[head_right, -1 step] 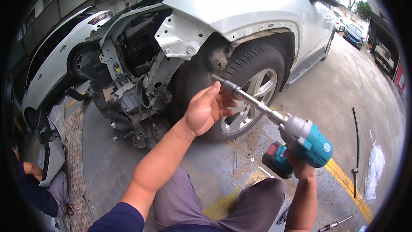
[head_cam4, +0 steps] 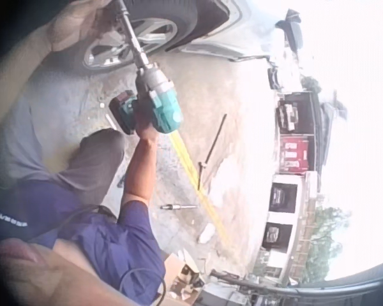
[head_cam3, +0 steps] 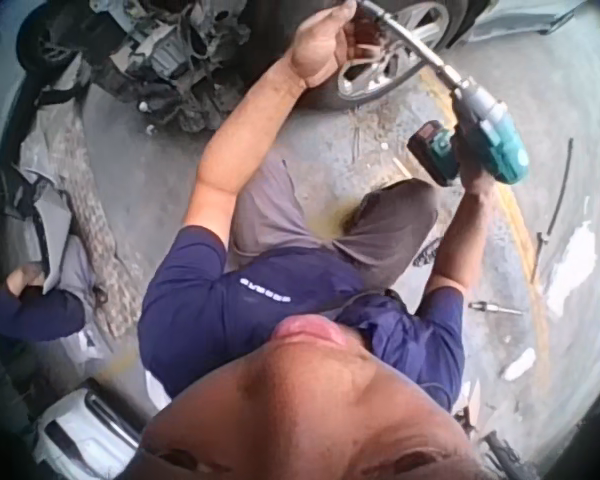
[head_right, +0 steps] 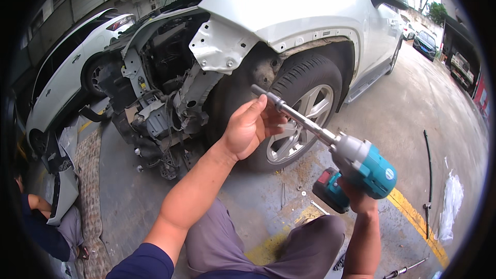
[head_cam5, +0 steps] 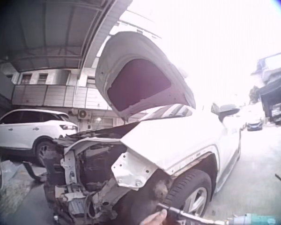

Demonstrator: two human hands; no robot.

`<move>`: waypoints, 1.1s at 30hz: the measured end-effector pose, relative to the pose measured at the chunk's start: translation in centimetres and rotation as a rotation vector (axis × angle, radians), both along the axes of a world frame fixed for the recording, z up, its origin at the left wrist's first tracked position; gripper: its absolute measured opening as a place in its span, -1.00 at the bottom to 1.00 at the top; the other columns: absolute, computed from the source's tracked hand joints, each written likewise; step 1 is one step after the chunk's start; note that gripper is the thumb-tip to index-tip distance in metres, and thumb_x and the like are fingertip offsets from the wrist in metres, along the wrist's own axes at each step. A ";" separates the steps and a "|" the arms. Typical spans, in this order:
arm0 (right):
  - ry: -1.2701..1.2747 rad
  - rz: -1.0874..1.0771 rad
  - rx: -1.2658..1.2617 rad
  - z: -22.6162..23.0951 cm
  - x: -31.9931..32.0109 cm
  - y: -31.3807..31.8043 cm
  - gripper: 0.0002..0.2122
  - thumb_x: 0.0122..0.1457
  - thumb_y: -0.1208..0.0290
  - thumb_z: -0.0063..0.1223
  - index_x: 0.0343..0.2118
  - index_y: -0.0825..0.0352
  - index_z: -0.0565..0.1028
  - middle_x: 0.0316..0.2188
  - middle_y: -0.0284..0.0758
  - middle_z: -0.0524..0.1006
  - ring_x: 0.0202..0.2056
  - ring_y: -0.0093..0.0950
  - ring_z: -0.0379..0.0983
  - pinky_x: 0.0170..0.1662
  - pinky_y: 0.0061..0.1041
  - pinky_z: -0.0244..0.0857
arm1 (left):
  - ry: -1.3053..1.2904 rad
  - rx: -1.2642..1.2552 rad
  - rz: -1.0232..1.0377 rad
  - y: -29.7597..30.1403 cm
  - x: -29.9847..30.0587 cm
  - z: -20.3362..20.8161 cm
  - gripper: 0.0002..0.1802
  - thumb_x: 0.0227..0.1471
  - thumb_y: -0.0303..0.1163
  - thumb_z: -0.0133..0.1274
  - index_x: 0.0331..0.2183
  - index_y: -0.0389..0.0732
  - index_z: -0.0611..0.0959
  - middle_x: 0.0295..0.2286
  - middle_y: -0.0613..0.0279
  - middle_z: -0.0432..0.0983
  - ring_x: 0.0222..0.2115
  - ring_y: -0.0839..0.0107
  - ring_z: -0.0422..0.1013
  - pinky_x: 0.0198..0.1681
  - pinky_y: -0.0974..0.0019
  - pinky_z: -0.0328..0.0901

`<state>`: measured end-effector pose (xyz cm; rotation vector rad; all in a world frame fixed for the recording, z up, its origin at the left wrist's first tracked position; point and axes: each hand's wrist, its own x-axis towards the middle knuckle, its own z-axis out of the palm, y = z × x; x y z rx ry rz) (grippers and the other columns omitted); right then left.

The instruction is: The person uses a cordless impact driver to remove and install screws on the front fender and door area of a white car. They also fit a black rubber trim along the windshield edge and adjust the fender position.

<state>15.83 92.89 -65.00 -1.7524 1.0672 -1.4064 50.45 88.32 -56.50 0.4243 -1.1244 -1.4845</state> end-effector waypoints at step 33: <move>-0.255 0.000 -0.087 5.0 13.5 0.3 -0.62 -0.05 0.62 0.33 -0.11 0.30 0.54 -0.30 -0.40 0.57 -0.32 -0.53 0.50 -0.25 -0.48 0.40 | -0.802 -0.400 1.329 -9.0 14.1 8.7 -0.29 0.31 0.12 -0.11 -0.35 -0.43 0.68 -0.52 0.11 0.61 -0.42 0.36 0.51 -0.27 0.22 0.35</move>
